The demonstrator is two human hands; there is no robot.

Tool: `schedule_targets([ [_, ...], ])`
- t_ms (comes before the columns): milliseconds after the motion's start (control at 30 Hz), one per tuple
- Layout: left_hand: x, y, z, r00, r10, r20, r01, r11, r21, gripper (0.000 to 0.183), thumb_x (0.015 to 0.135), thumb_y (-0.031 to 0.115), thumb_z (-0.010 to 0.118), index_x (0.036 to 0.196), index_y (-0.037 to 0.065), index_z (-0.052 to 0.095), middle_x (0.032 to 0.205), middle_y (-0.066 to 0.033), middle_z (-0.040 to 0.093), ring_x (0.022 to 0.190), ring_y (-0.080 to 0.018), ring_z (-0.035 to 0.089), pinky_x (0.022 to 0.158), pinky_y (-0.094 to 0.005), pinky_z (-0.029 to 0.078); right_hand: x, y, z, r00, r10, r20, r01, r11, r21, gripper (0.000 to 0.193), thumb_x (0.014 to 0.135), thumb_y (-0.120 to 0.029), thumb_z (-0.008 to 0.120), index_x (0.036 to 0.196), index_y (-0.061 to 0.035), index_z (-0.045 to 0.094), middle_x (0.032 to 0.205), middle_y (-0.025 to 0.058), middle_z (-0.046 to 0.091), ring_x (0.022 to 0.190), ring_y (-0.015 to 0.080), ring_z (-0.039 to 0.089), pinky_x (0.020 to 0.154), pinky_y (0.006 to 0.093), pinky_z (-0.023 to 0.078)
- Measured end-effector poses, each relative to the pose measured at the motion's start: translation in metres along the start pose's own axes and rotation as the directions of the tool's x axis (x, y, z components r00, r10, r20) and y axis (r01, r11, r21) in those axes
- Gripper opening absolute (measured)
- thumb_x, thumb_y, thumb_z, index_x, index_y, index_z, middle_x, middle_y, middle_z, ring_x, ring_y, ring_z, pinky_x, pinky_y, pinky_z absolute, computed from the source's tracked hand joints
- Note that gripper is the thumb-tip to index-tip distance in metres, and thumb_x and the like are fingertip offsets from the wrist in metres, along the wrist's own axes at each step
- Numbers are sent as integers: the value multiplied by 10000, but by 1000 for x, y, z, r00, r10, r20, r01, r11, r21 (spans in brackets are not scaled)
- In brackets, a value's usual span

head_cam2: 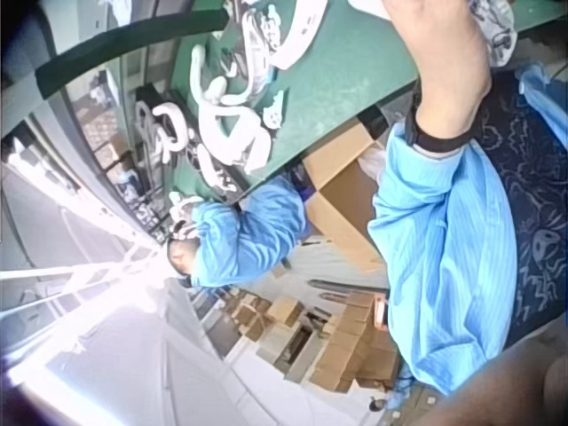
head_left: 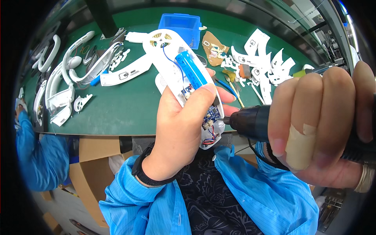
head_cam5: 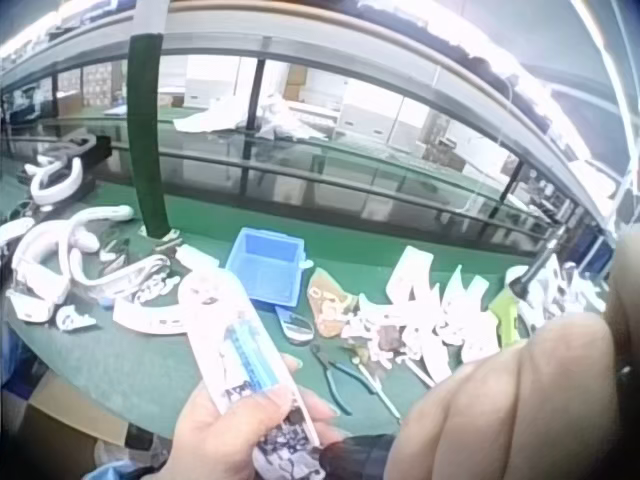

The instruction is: Assembling the internal electronic components and outer shell of a neck massager device.

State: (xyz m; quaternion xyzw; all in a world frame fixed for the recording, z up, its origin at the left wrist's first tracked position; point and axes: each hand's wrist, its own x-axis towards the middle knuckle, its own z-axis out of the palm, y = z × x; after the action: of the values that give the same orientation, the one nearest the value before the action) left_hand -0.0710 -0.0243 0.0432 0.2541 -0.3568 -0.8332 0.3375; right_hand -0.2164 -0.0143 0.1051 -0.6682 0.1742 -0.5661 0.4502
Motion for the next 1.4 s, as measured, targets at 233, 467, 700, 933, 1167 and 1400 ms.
schedule_targets([
  [233,0,-2,0,1000,17,9,-17,1000,-6,431,923,195,599,1278,-35,517,991,-125,688,846,-180,677,762,-321,542,-1,-5,5,992,38,122,-46,997,67,341,961,-392,618,971,-62,531,764,33,604,731,189,620,703,369,552],
  [467,-2,-1,-2,999,27,17,-27,1000,4,410,931,190,597,1267,-33,523,989,-116,687,833,-172,669,755,-318,534,8,-1,12,970,62,233,-93,988,120,297,958,-348,643,919,-74,535,748,21,600,726,183,617,699,365,553],
  [700,1,-1,0,997,81,-17,-81,996,-30,223,957,125,552,1088,-54,573,927,-147,688,805,-217,703,732,-341,599,27,8,9,940,62,336,-121,981,155,267,955,-304,669,867,-87,540,731,9,596,720,177,614,694,361,553],
  [933,-8,-2,1,1000,27,-3,-27,1000,4,445,944,200,594,1310,-24,475,963,-147,682,778,-224,710,690,-363,592,25,-12,-1,900,12,435,-102,977,185,259,952,-260,695,816,-100,545,715,-3,592,715,171,610,690,357,553],
  [1167,-66,28,19,975,-208,73,213,973,-84,530,937,242,580,1351,-38,403,845,-170,677,669,-300,719,615,-424,620,-14,-71,-12,852,-72,519,-32,982,188,273,949,-216,721,764,-112,550,699,-16,588,710,166,607,686,352,553],
  [1400,-81,3,33,868,-494,48,496,864,-86,455,955,231,570,1337,6,471,884,-148,676,772,-283,736,663,-434,643,-128,-133,-10,933,-301,196,267,946,183,521,975,-493,586,1242,-60,471,852,64,561,776,244,589,642,387,526],
])
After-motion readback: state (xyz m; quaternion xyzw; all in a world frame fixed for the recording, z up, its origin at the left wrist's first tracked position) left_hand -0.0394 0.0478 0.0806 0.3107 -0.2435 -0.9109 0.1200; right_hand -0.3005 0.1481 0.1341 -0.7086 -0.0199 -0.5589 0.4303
